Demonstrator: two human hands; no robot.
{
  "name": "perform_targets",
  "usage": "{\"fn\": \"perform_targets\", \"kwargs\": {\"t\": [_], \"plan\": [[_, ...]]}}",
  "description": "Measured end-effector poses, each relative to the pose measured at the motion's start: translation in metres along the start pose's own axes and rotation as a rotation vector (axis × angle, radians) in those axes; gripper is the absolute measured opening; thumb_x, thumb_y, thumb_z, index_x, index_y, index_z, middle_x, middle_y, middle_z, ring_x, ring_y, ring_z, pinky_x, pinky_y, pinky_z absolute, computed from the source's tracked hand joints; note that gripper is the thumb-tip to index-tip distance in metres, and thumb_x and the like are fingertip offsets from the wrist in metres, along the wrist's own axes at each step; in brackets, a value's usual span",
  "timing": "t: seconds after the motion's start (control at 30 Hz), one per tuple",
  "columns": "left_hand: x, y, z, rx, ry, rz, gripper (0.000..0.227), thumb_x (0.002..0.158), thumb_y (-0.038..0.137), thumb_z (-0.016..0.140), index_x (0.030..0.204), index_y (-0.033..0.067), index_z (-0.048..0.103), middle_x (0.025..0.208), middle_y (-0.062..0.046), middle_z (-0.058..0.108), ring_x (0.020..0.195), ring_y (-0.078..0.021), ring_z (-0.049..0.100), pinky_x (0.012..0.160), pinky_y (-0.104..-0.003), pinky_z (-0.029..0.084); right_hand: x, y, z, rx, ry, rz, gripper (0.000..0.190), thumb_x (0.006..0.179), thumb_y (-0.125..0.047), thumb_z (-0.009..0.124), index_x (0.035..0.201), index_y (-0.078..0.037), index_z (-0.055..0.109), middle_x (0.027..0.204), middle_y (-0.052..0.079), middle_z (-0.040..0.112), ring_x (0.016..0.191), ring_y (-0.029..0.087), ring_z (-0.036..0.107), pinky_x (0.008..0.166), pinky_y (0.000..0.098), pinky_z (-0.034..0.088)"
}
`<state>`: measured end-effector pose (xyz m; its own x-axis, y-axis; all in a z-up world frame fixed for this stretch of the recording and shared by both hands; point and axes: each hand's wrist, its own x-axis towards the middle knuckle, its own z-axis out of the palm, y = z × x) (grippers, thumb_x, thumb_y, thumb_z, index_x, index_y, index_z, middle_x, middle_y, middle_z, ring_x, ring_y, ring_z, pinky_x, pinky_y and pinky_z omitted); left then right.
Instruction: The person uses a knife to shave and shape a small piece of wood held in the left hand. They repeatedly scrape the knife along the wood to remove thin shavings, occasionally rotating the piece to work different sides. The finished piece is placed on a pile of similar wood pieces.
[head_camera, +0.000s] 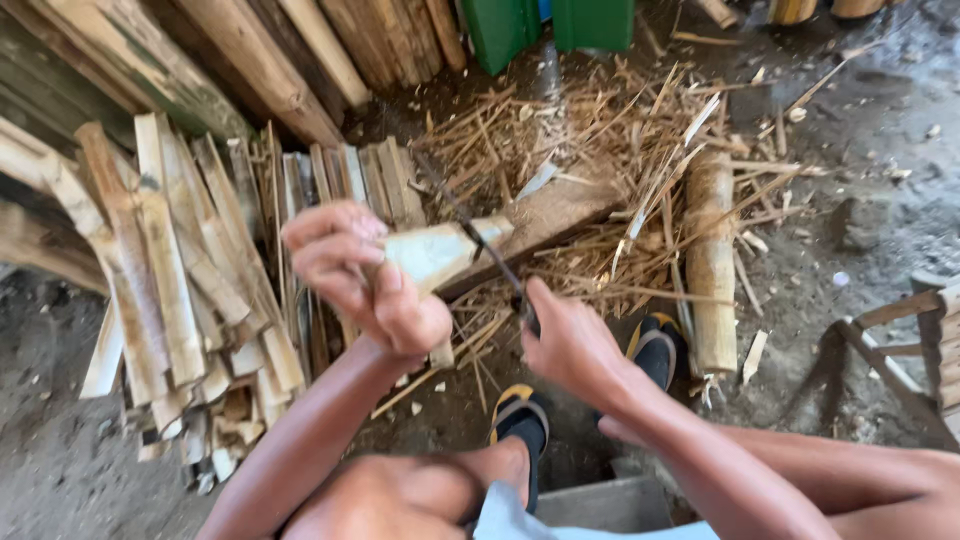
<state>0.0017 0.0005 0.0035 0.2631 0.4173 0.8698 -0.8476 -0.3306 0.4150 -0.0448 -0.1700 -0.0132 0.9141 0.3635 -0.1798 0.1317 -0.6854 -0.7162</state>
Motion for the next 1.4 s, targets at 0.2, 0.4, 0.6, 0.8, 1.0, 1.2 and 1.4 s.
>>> {"fn": "perform_targets", "kwargs": {"t": [0.2, 0.4, 0.6, 0.8, 1.0, 1.2, 1.4], "plan": [[-0.006, 0.003, -0.002, 0.120, 0.004, -0.059, 0.019, 0.088, 0.022, 0.054, 0.098, 0.0092, 0.043, 0.104, -0.009, 0.044, 0.088, -0.0159, 0.039, 0.082, -0.030, 0.035, -0.024, 0.006, 0.011, 0.125, 0.216, -0.307, 0.036, 0.074, -0.011, 0.069, 0.103, 0.001, 0.049, 0.080, 0.027, 0.066, 0.073, 0.049, 0.065, 0.059, 0.0544, 0.050], [0.000, 0.000, -0.007, -0.037, 0.028, -0.100, 0.021, 0.093, 0.023, 0.056, 0.102, 0.0088, 0.044, 0.104, -0.010, 0.044, 0.088, -0.0159, 0.043, 0.077, -0.029, 0.040, -0.009, -0.010, 0.004, -0.039, 0.058, -0.111, 0.027, 0.084, -0.011, 0.069, 0.100, -0.001, 0.048, 0.079, 0.024, 0.067, 0.074, 0.047, 0.066, 0.065, 0.0558, 0.051], [0.002, -0.006, -0.013, 0.026, -0.015, -0.079, 0.023, 0.092, 0.026, 0.055, 0.102, 0.0079, 0.043, 0.109, -0.010, 0.044, 0.088, -0.0164, 0.044, 0.079, -0.029, 0.042, -0.013, -0.009, 0.013, 0.062, 0.126, -0.208, 0.025, 0.082, -0.012, 0.067, 0.094, -0.002, 0.048, 0.079, 0.023, 0.067, 0.070, 0.044, 0.068, 0.059, 0.0529, 0.052], [0.004, -0.007, -0.012, -0.031, 0.040, -0.083, 0.022, 0.093, 0.024, 0.055, 0.101, 0.0086, 0.043, 0.103, -0.010, 0.044, 0.087, -0.0157, 0.042, 0.078, -0.029, 0.040, 0.000, -0.011, 0.012, -0.031, 0.050, -0.087, 0.027, 0.084, -0.012, 0.069, 0.097, -0.001, 0.048, 0.081, 0.024, 0.068, 0.075, 0.047, 0.066, 0.066, 0.0573, 0.050], [0.002, -0.005, -0.016, -0.024, 0.025, -0.106, 0.022, 0.093, 0.023, 0.055, 0.100, 0.0079, 0.041, 0.103, -0.009, 0.043, 0.087, -0.0147, 0.041, 0.078, -0.029, 0.039, -0.001, -0.008, 0.022, -0.014, 0.179, -0.187, 0.023, 0.084, -0.011, 0.066, 0.098, -0.002, 0.050, 0.079, 0.022, 0.067, 0.073, 0.045, 0.067, 0.063, 0.0562, 0.051], [0.009, -0.010, -0.017, -0.051, 0.050, -0.118, 0.022, 0.091, 0.023, 0.054, 0.100, 0.0082, 0.041, 0.103, -0.010, 0.043, 0.087, -0.0154, 0.042, 0.079, -0.029, 0.040, 0.005, 0.005, 0.029, 0.007, 0.162, -0.217, 0.023, 0.085, -0.010, 0.068, 0.096, -0.001, 0.049, 0.079, 0.021, 0.066, 0.074, 0.046, 0.066, 0.062, 0.0550, 0.051], [0.008, -0.014, -0.016, -0.058, 0.059, -0.131, 0.023, 0.089, 0.022, 0.054, 0.100, 0.0072, 0.041, 0.103, -0.010, 0.043, 0.087, -0.0159, 0.041, 0.075, -0.029, 0.039, 0.013, 0.006, 0.035, -0.019, 0.098, -0.070, 0.018, 0.089, -0.011, 0.062, 0.097, -0.001, 0.050, 0.081, 0.019, 0.066, 0.068, 0.040, 0.070, 0.059, 0.0511, 0.055]]}}
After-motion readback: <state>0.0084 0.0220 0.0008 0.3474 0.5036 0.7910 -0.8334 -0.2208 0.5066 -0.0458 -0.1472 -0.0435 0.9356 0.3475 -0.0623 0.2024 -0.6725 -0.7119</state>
